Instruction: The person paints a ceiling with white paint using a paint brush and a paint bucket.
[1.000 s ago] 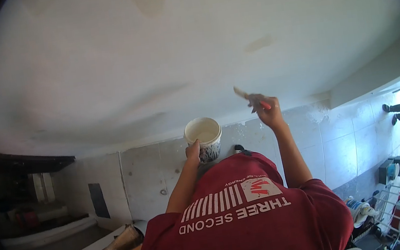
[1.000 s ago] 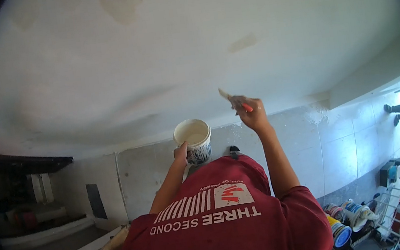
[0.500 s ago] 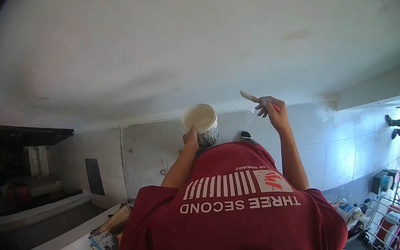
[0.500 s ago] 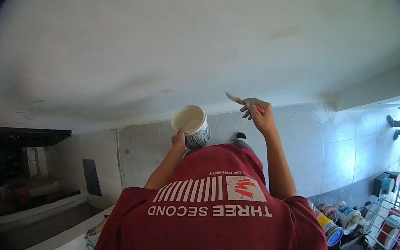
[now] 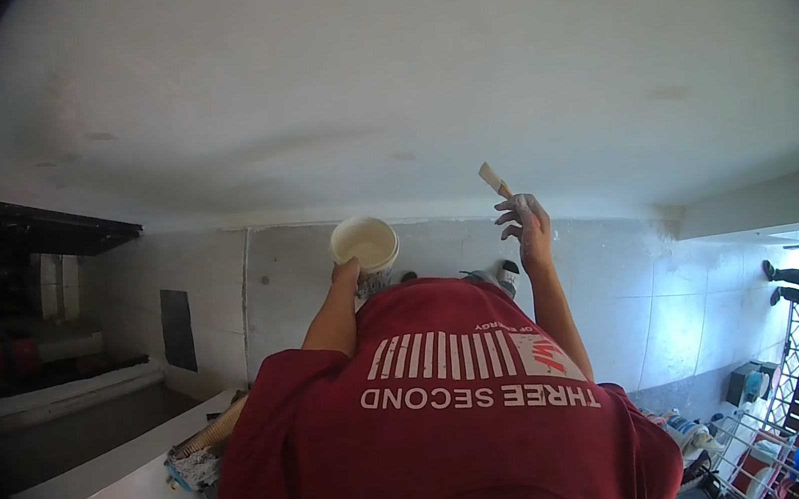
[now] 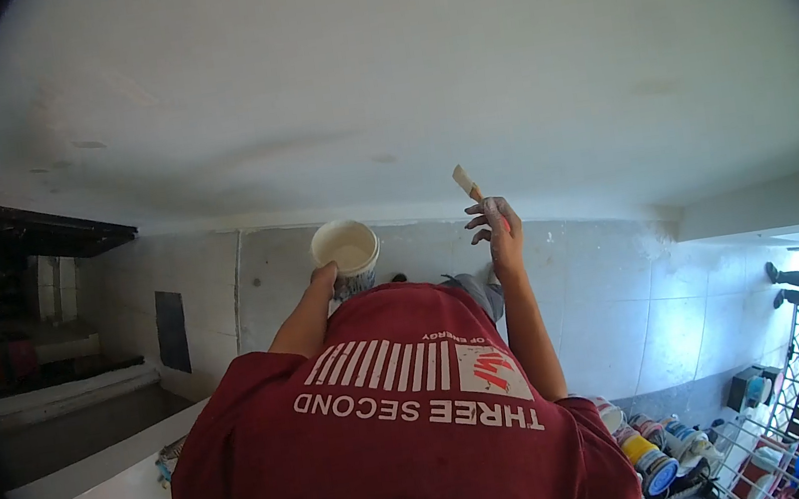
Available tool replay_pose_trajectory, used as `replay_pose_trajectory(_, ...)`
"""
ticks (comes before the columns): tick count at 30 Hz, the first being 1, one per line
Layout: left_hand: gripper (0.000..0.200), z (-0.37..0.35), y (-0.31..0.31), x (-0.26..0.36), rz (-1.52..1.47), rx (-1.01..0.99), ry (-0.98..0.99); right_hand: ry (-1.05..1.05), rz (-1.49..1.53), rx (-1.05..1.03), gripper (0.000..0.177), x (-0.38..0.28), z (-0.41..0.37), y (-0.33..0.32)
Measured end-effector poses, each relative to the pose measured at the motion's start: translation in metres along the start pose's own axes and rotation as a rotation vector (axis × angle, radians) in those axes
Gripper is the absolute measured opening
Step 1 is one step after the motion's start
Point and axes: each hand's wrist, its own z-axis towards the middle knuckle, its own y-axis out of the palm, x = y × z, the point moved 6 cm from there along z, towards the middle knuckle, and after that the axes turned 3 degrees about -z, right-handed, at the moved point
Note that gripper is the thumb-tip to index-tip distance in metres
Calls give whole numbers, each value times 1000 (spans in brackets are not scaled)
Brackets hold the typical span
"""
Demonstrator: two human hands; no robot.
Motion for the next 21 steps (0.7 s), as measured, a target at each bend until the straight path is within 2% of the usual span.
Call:
replay_pose_trajectory(3,53,-4,-42,0,134,42,31,-9,129,-2,28,7,-2,30)
replay_pose_trajectory(7,52,-12,-71,4,241,108,65,-43,326,110,27,18,-11,55)
replay_pose_trajectory(10,54,39,-75,-27,227,89,-49,-40,369,64,28,26,-16,65)
replay_pose_trajectory(13,56,80,-70,-64,-325,56,-63,-43,318,84,31,32,-22,71)
replay_pose_trajectory(16,56,82,-73,-74,-261,58,-229,-94,289,131,35,28,-23,72)
replay_pose_trajectory(19,36,30,-74,-58,-253,66,-265,-191,96,81,35,18,-26,69)
replay_pose_trajectory(21,35,23,-67,-59,-243,39,-243,-289,-107,12,34,-5,-27,79)
